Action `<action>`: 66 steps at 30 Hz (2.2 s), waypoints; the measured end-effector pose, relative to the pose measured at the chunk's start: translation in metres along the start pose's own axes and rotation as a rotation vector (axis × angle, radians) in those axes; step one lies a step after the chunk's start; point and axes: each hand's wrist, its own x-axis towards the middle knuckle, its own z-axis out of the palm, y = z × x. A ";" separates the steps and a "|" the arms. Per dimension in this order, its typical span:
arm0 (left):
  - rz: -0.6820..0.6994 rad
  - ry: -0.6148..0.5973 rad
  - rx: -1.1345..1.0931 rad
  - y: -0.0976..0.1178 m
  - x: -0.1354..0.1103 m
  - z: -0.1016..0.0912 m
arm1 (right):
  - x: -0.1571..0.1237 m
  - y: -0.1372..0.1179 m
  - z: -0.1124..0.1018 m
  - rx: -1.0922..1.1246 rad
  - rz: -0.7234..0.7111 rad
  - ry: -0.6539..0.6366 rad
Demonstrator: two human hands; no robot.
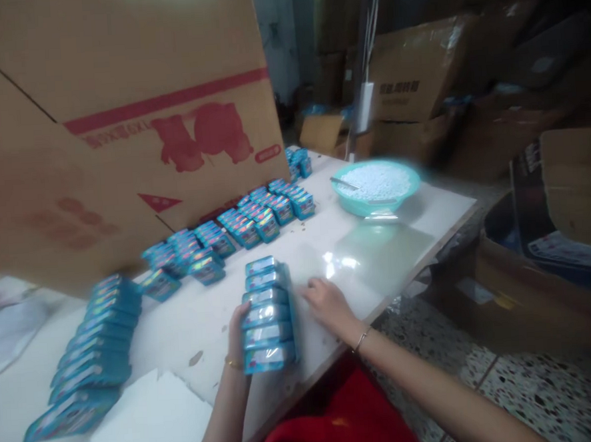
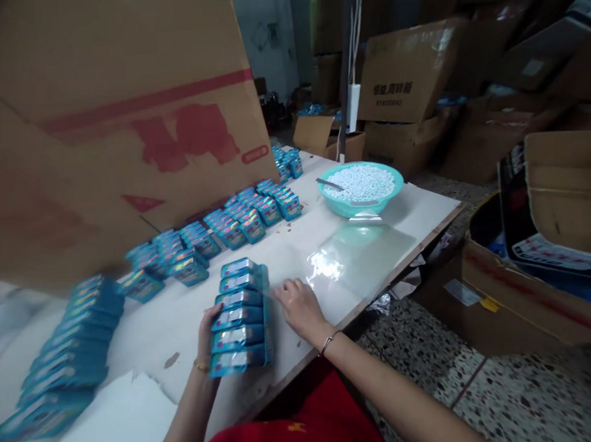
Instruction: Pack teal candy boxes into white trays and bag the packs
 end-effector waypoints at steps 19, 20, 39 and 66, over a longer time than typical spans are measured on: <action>-0.009 0.004 0.283 -0.023 -0.122 -0.032 | -0.039 -0.020 0.061 0.628 -0.039 -0.091; -0.029 0.001 0.304 -0.024 -0.118 -0.032 | -0.037 -0.020 0.058 0.696 0.017 -0.098; -0.067 0.017 0.321 -0.032 -0.083 -0.025 | -0.023 -0.019 0.041 0.910 0.219 0.099; 1.052 -0.018 2.060 0.017 0.044 -0.020 | -0.010 -0.023 0.014 -0.067 0.134 0.128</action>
